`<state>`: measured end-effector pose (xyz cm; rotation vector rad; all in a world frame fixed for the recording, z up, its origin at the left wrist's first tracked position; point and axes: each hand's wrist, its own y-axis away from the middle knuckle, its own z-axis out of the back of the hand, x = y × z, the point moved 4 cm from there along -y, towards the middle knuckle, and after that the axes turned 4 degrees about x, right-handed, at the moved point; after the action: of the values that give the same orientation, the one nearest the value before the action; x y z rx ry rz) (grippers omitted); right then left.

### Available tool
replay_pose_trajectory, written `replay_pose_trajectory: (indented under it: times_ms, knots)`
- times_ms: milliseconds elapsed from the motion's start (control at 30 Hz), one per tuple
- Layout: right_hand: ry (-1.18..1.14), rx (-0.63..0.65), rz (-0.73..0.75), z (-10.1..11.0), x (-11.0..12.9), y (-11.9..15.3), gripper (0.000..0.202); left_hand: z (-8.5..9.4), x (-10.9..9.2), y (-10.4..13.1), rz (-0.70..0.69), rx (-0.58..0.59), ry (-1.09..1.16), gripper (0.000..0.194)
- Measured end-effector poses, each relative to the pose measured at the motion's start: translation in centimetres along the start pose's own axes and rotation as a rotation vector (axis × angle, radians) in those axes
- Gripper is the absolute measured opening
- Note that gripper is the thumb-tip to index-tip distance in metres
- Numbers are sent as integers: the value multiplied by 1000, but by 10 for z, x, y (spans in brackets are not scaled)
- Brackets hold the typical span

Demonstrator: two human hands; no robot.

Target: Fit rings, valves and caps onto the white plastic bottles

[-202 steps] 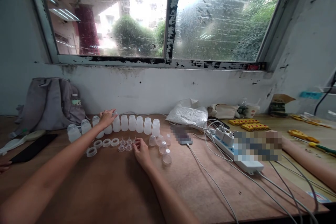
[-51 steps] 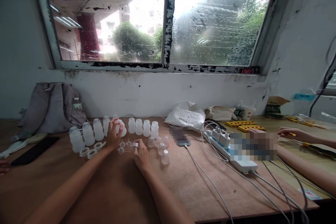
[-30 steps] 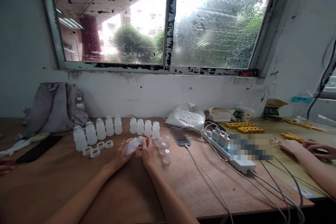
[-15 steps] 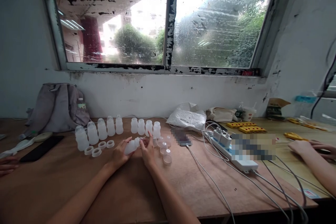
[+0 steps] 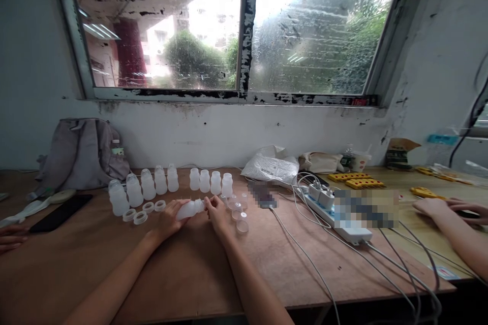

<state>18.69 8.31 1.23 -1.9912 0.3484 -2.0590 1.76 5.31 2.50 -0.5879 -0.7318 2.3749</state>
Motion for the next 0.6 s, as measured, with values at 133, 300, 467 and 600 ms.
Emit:
replay_pose_trajectory:
  times_ms: [133, 300, 467, 600]
  knots:
    - [72, -12, -63, 1, -1, 1, 43, 1, -2, 0, -47, 25, 2, 40]
    - [63, -10, -91, 2, -2, 1, 39, 4, -2, -1, -42, 26, 6, 40]
    - [67, 32, -57, 0, -3, 0, 34, 5, -2, 0, -42, 39, -2, 41]
    - [111, 2, -41, 0, -3, 0, 40, 4, -3, 0, -57, 41, 10, 42]
